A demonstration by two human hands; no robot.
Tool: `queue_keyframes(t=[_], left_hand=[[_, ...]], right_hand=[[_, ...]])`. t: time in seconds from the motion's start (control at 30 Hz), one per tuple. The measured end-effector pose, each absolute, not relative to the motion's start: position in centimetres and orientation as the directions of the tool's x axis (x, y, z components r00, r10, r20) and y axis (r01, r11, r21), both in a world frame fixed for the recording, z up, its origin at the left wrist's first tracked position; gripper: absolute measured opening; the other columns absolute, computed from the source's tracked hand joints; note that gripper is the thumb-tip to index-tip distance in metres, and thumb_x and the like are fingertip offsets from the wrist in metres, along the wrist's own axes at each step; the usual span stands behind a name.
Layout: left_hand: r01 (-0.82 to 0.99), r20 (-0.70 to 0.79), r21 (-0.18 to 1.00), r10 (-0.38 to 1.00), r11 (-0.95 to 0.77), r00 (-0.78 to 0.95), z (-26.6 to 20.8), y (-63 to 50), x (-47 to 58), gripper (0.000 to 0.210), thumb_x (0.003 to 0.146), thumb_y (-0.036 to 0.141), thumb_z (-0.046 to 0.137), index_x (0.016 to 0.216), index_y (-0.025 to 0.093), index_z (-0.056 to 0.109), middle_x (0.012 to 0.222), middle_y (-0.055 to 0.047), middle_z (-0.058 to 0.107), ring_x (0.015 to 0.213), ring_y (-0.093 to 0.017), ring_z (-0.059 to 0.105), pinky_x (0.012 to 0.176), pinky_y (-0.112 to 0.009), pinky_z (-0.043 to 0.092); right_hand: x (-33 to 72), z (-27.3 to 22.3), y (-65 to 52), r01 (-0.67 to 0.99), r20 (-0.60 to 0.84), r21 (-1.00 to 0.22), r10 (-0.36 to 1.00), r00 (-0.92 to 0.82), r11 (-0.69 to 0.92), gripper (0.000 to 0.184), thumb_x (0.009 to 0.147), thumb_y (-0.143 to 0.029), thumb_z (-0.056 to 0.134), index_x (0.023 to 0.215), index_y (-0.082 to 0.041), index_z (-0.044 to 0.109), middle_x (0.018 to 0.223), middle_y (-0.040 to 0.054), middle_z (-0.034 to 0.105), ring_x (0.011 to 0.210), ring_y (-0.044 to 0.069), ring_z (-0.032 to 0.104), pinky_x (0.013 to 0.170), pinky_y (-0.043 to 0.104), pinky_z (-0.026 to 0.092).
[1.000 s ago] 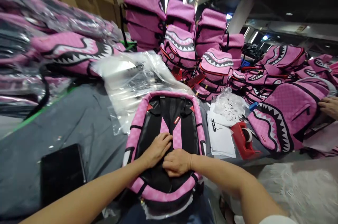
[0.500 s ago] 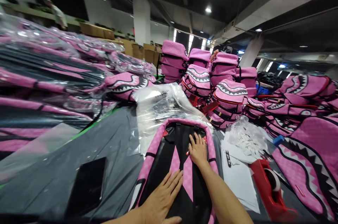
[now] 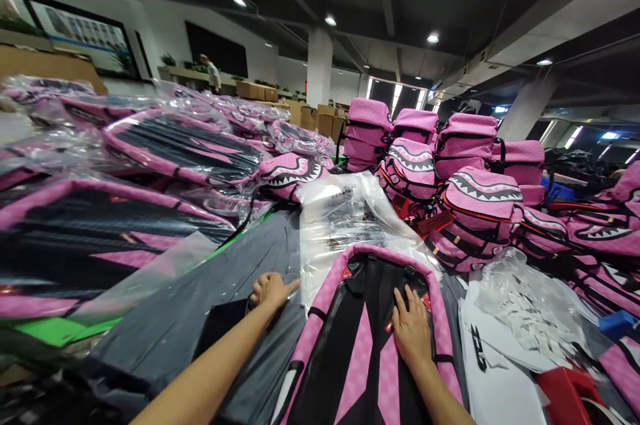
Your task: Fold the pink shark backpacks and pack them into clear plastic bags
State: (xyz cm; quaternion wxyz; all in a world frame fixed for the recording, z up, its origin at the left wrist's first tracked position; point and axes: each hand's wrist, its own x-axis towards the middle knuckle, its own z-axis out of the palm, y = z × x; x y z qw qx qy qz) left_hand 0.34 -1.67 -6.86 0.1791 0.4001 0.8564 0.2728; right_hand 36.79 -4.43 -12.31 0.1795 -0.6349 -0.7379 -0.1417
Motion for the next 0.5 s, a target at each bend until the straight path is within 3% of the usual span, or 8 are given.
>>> queue_keyframes(t=[0.1,0.23,0.3,0.4,0.5], left_hand=[[0.535,-0.138,0.67,0.794,0.515,-0.592,-7.1,-0.9,0.2,0.016,0.086,0.031,0.071,0.084,0.016,0.067,0.105,-0.011,0.07,0.107,-0.03,0.065,0.094,-0.048,0.052],[0.46,-0.053,0.824,0.853,0.331,-0.519,-3.5,1.4,0.6,0.019,0.098,0.034,0.063,0.099,0.015,0.065,0.086,0.0,0.068,0.074,-0.014,0.065,0.076,-0.034,0.057],[0.41,0.037,0.891,0.869,0.195,-0.494,-0.4,3.3,1.2,0.02,0.097,0.034,0.065,0.104,0.015,0.065,0.09,-0.001,0.069,0.074,-0.014,0.066,0.074,-0.033,0.058],[0.31,0.164,0.951,0.834,0.01,-0.527,4.9,6.3,2.6,0.025,0.096,0.034,0.067,0.112,0.015,0.065,0.105,-0.005,0.069,0.09,-0.018,0.068,0.081,-0.037,0.06],[0.16,0.22,0.975,0.807,-0.157,-0.549,9.9,8.8,4.6,0.029,0.096,0.036,0.067,0.117,0.016,0.064,0.113,-0.007,0.068,0.096,-0.02,0.068,0.083,-0.04,0.06]], right_hand=[[37.2,-13.0,-4.5,0.985,0.466,-0.016,0.873,-0.147,0.174,0.049,0.1,-0.031,0.044,0.146,-0.025,0.059,0.157,0.0112,0.049,0.144,0.035,0.046,0.118,0.055,0.036],[37.3,-12.2,-4.3,0.98,0.472,-0.007,0.865,-0.172,0.199,0.048,0.097,-0.027,0.047,0.142,-0.025,0.063,0.153,0.0132,0.053,0.14,0.036,0.05,0.115,0.057,0.04],[36.6,-10.4,-4.1,0.975,0.508,0.002,0.839,-0.193,0.223,0.047,0.092,-0.021,0.052,0.137,-0.022,0.066,0.151,0.016,0.054,0.139,0.037,0.051,0.114,0.059,0.039],[33.6,-6.3,-3.9,0.933,0.607,-0.01,0.744,-0.28,0.36,0.049,0.088,-0.017,0.058,0.137,-0.021,0.064,0.154,0.0165,0.049,0.142,0.034,0.047,0.117,0.055,0.038],[28.5,-2.0,-2.7,0.854,0.632,-0.138,0.709,-0.314,0.502,0.065,0.086,-0.038,0.07,0.146,-0.02,0.053,0.155,0.0171,0.048,0.141,0.033,0.047,0.116,0.051,0.041]])
